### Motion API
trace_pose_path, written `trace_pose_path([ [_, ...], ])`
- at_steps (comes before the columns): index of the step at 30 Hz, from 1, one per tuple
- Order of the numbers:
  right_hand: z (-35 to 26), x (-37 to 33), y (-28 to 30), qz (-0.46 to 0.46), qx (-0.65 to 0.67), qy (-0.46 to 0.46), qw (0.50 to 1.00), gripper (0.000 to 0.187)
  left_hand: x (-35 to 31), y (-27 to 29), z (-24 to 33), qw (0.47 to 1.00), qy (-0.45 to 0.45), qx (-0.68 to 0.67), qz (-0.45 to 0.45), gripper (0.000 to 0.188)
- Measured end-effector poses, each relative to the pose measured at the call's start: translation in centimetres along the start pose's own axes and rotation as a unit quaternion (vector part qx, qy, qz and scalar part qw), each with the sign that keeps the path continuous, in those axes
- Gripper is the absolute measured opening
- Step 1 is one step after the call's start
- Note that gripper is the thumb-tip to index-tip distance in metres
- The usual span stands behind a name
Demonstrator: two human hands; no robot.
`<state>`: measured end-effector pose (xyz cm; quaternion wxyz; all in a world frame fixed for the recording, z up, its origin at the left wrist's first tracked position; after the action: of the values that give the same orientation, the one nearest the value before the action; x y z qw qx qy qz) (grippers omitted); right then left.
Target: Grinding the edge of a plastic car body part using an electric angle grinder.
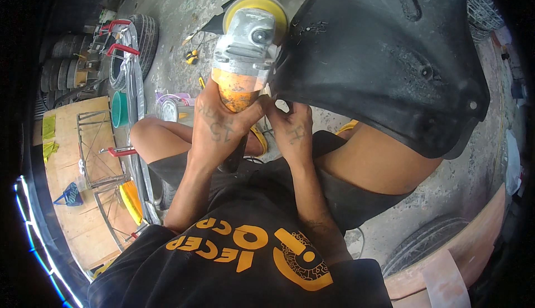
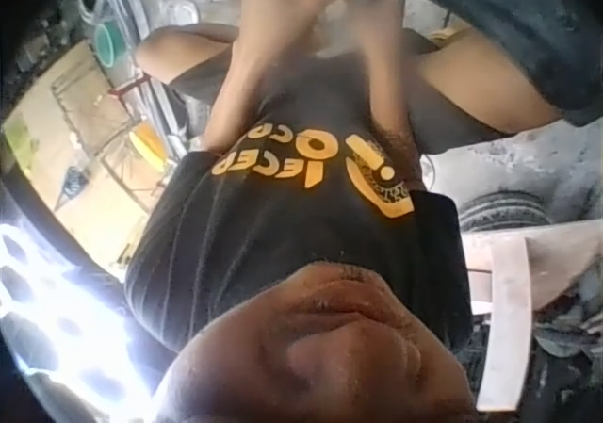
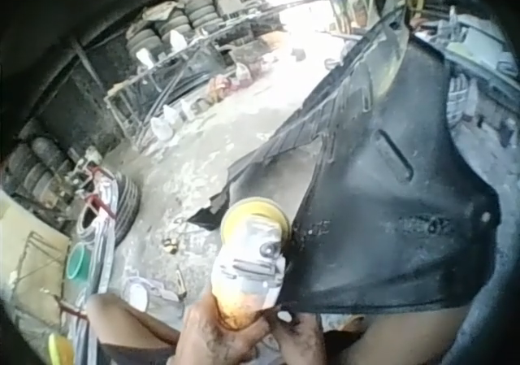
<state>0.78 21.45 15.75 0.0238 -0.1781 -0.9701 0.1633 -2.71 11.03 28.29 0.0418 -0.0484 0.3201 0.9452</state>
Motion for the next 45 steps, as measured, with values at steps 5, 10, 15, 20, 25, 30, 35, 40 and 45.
trace_pose_path([
  [5, 0.9, 0.1, -0.3, -0.010, 0.003, -0.007, 1.000, 0.027, 0.3, 0.5, -0.5, 1.000, -0.018, 0.008, -0.006, 0.047],
  [10, 0.7, 0.2, -0.9, 0.010, 0.027, 0.012, 1.000, 0.027, 0.3, 0.7, -0.3, 0.999, -0.032, 0.025, -0.006, 0.047],
  [15, -0.3, 0.3, -1.6, 0.000, 0.030, -0.005, 1.000, 0.027, 0.5, 0.7, -0.3, 0.999, -0.032, 0.013, -0.019, 0.048],
  [20, -0.5, 0.4, -1.3, 0.003, 0.023, 0.010, 1.000, 0.026, 0.5, 0.4, -0.2, 0.999, -0.034, 0.029, -0.013, 0.048],
  [25, 0.3, 0.2, -0.7, 0.007, 0.002, 0.017, 1.000, 0.026, 0.3, 0.1, 0.1, 0.999, -0.044, 0.026, -0.011, 0.050],
  [30, 0.6, 0.2, -0.4, -0.016, -0.005, -0.004, 1.000, 0.027, 0.0, 1.2, -0.6, 1.000, -0.017, -0.013, 0.007, 0.049],
  [35, -0.4, 0.1, -1.1, -0.011, 0.041, -0.034, 0.999, 0.027, 0.5, 3.7, -1.6, 0.998, 0.012, -0.042, 0.033, 0.043],
  [40, -0.1, 0.2, 0.3, -0.033, 0.066, -0.050, 0.996, 0.030, 0.6, 3.8, -3.6, 0.995, 0.050, -0.073, 0.049, 0.043],
  [45, -0.5, 0.5, 0.8, -0.012, 0.064, -0.030, 0.997, 0.030, 0.8, 3.5, -4.9, 0.994, 0.046, -0.092, 0.041, 0.042],
])
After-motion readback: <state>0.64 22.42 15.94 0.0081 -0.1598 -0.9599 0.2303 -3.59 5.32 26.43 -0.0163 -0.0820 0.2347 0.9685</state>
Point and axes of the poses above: each hand's wrist, its own x-axis towards the middle knuckle, its own y-axis out of the back of the hand, z = x × y, the point moved 4 cm from there along x, towards the middle knuckle, and after that the axes turned 7 degrees about y, right-handed, at the moved point
